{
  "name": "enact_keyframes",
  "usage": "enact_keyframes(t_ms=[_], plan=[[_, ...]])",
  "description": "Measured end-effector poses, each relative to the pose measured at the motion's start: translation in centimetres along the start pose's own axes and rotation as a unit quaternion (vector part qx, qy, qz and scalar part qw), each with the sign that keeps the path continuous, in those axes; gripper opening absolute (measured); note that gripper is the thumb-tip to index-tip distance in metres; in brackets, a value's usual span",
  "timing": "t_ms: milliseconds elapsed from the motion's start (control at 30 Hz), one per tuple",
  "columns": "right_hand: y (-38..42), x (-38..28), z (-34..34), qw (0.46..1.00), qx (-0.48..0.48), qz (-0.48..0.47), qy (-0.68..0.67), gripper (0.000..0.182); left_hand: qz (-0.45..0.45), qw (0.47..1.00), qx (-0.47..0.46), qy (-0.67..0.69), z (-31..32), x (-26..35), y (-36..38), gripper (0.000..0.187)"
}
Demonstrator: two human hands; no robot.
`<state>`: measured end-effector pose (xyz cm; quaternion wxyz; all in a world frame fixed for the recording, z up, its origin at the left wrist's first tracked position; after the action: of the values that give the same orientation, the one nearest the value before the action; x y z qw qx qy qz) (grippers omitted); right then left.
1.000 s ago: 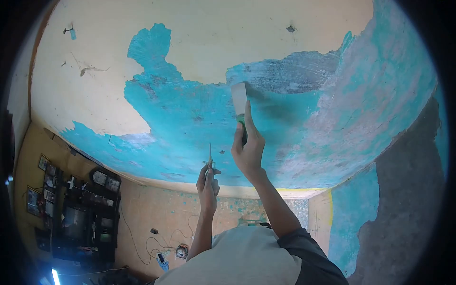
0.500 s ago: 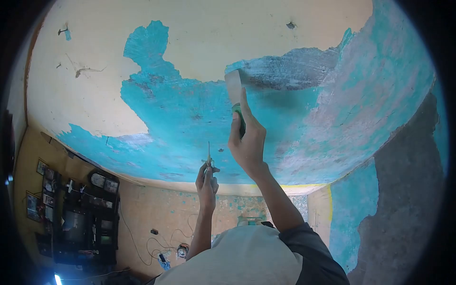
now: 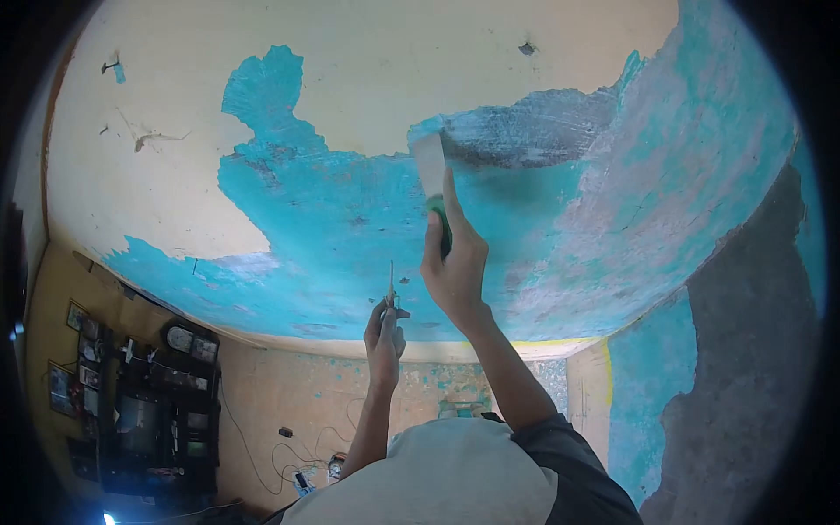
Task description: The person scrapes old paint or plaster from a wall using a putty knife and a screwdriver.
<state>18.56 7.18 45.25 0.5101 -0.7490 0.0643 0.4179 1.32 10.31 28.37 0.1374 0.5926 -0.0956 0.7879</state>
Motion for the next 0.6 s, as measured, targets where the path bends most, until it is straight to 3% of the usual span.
enact_keyframes(t_ms=[167, 233, 367, 467, 533, 600], plan=[[1.6, 2.0, 0.6, 0.999, 0.014, -0.019, 0.022, 0.055, -0.002, 1.000, 0.012, 0.016, -0.7, -0.1, -0.4, 0.033], [0.1, 0.3, 0.3, 0.999, -0.029, 0.019, -0.002, 0.054, -0.009, 1.000, 0.014, 0.020, -0.9, -0.3, -0.4, 0.033], [0.7, 0.6, 0.1, 0.999, -0.028, 0.029, 0.011, 0.054, -0.001, 1.000, 0.011, 0.020, -0.5, 0.1, -1.1, 0.032], [1.6, 2.1, 0.2, 1.000, 0.017, 0.009, 0.006, 0.053, 0.005, 1.000, 0.004, 0.006, -0.6, 0.4, -1.3, 0.034], [0.9, 1.5, 0.1, 0.999, 0.025, -0.027, 0.009, 0.052, 0.007, 1.000, -0.005, -0.007, -0.4, 0.4, -1.6, 0.037], [-0.7, -0.5, -0.4, 1.000, 0.004, -0.006, 0.020, 0.052, -0.012, 1.000, -0.007, 0.002, -0.5, 0.0, -1.4, 0.037]])
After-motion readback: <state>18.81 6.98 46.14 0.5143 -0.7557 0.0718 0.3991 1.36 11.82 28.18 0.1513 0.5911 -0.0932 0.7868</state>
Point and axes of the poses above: each hand's wrist, its own y-axis away from the middle knuckle, its own z-axis out of the palm, x = y × z, the point moved 5 cm from there along -y, towards the middle knuckle
